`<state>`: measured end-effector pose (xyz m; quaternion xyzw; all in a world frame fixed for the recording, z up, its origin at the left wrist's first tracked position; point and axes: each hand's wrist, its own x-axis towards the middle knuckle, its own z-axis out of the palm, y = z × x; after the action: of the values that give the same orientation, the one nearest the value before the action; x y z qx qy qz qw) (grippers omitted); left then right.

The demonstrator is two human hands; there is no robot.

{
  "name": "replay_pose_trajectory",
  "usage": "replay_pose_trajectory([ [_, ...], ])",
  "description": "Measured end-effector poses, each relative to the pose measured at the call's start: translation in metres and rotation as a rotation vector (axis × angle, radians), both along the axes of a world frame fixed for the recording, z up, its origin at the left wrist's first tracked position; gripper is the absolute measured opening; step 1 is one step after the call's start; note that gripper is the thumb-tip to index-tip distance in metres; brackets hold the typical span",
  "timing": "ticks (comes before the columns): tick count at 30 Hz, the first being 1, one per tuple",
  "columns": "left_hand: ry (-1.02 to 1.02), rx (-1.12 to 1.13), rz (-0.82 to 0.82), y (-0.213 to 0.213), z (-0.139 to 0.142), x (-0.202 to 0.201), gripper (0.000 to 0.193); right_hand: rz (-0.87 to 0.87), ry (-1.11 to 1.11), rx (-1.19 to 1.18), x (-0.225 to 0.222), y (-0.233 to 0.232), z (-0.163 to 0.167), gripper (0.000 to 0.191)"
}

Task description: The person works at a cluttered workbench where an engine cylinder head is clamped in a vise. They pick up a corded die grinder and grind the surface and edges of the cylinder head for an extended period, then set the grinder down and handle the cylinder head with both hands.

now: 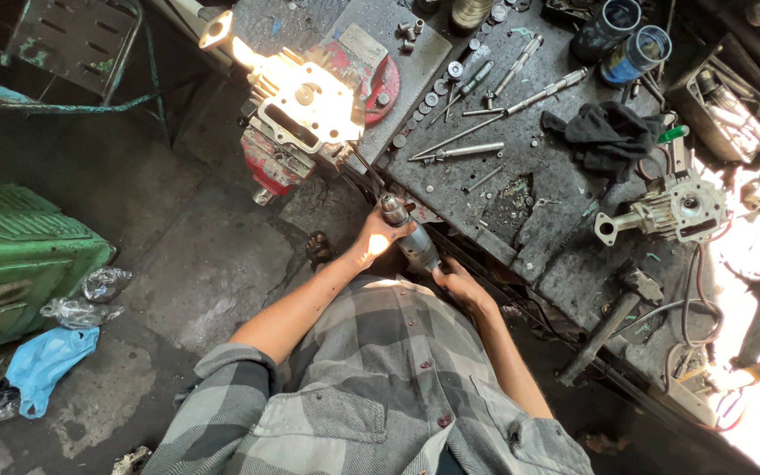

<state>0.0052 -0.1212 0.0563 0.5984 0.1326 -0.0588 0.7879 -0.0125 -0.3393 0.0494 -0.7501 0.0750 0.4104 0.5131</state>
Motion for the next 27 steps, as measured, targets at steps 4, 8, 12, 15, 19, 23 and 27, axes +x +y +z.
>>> replay_pose_trajectory([
  [4, 0.006, -0.025, 0.004, 0.005, 0.004, 0.001, 0.076, -0.118, 0.382, 0.022, 0.011, 0.006, -0.005, 0.069],
  [8, 0.002, -0.05, 0.003, 0.009, 0.006, -0.002, 0.076, 0.017, 0.37, 0.008, 0.021, 0.011, -0.006, 0.059],
  [12, -0.05, -0.091, 0.001, 0.012, 0.005, -0.003, 0.075, -0.265, 0.481, 0.3, 0.023, 0.017, 0.001, 0.021],
  [15, -0.053, 0.008, -0.008, 0.013, 0.004, -0.001, 0.074, -0.33, 0.539, 0.241, 0.022, 0.022, 0.011, 0.041],
  [19, -0.064, -0.032, -0.003, 0.013, 0.004, 0.002, 0.073, -0.183, 0.468, 0.092, 0.021, 0.025, 0.013, 0.042],
  [23, -0.048, -0.038, 0.016, 0.014, 0.007, 0.004, 0.075, 0.008, 0.255, 0.061, 0.021, 0.023, 0.003, 0.039],
  [27, -0.015, 0.005, 0.028, 0.015, 0.011, 0.005, 0.074, 0.222, -0.013, -0.041, 0.021, 0.022, -0.005, 0.04],
])
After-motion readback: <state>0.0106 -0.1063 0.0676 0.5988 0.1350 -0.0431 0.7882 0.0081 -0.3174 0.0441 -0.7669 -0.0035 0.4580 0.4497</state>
